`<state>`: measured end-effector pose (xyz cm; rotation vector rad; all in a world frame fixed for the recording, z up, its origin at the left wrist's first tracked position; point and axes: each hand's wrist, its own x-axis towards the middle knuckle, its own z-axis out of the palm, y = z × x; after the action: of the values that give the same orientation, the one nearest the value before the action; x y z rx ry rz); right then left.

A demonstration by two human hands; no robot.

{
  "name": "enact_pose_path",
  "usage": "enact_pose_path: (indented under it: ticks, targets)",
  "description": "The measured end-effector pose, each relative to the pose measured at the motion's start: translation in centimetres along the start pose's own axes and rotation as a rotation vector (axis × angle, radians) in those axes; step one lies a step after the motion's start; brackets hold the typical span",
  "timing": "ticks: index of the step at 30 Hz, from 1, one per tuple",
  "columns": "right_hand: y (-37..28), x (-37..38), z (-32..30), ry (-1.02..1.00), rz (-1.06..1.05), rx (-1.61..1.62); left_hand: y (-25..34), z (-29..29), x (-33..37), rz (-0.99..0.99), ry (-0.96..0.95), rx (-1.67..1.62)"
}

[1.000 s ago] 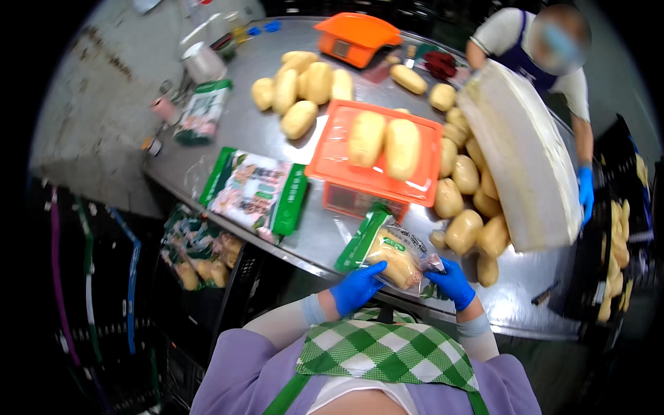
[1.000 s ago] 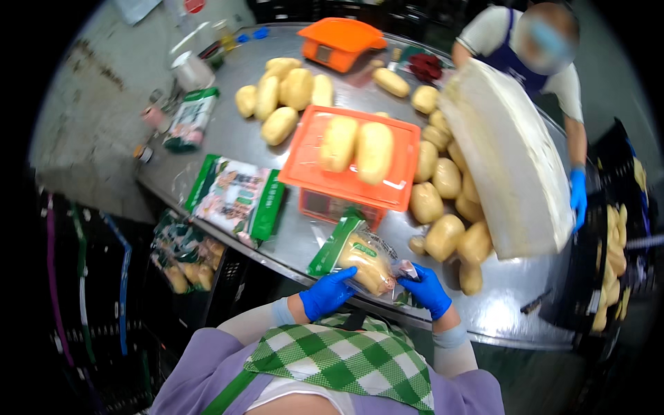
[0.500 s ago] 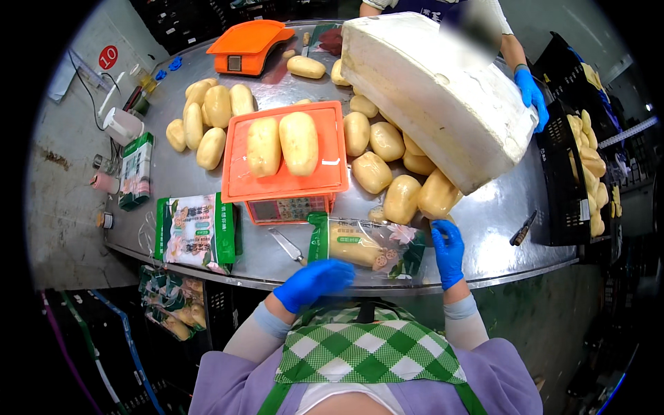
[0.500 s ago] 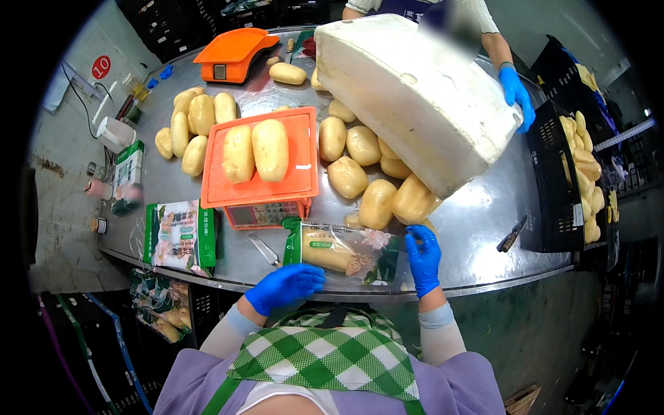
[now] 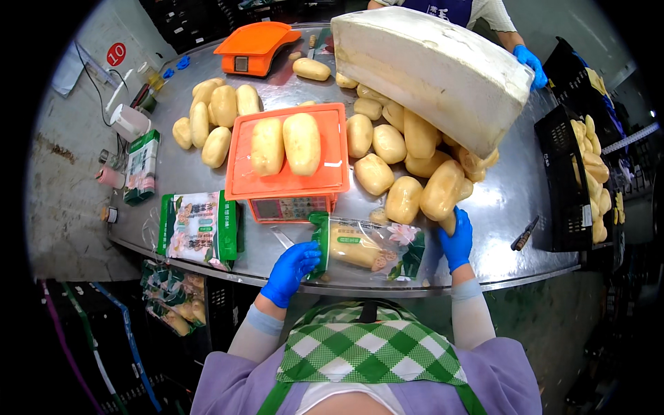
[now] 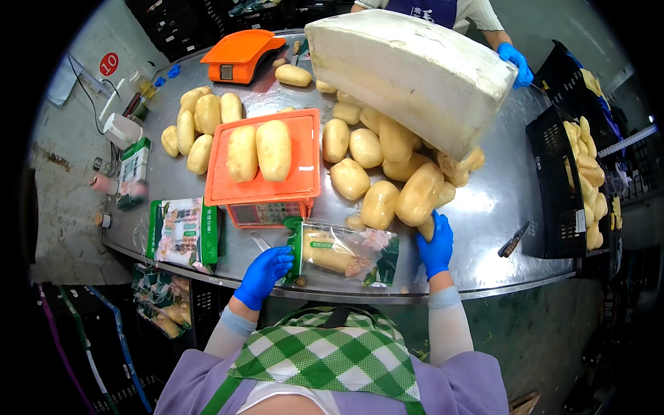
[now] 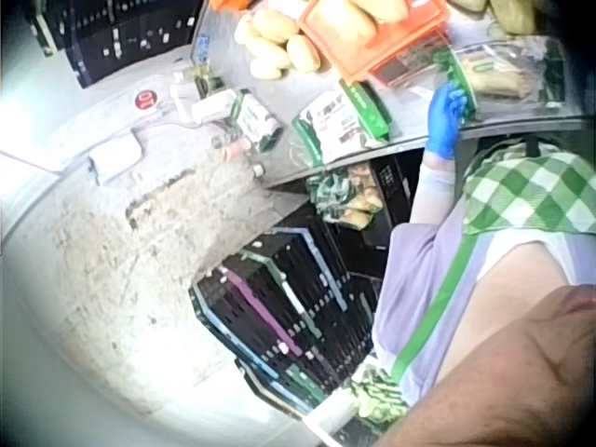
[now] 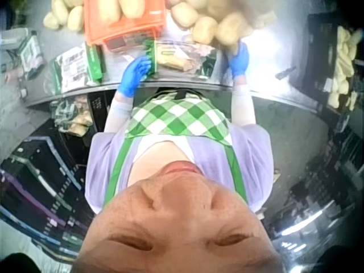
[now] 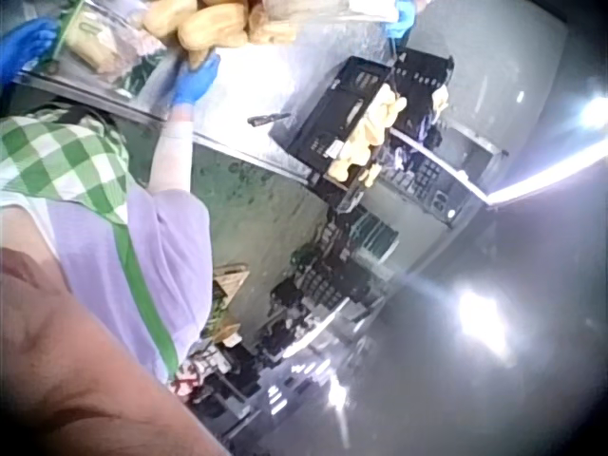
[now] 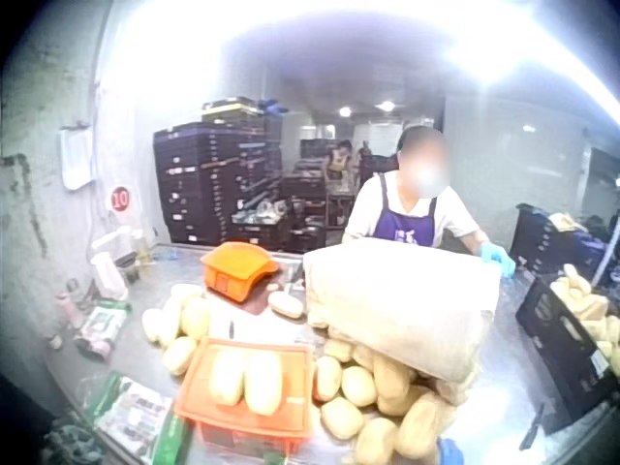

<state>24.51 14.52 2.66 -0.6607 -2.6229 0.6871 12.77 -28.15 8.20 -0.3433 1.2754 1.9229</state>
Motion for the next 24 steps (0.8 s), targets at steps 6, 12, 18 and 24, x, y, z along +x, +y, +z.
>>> enact_pose_path:
  ticks: [6,12,18,24]
  targets:
    - [1.7,0.2,-2.9,-0.247,0.489,0.725,-0.2,0.1,-0.4,0.033,0.03,0.054]
    - [-0.1,-1.9,-8.0,-0.61,0.839,1.326,-0.4,0.6,0.0,0.038,0.048,0.041]
    - [-4.5,-0.1,-7.3,-0.603,0.704,1.608,-0.2,2.3,0.5,0.076,0.03,0.05]
    - [-9.0,1.8,-4.7,-0.639,0.613,1.669,1.3,3.9,-0.8,0.189,0.058,0.137]
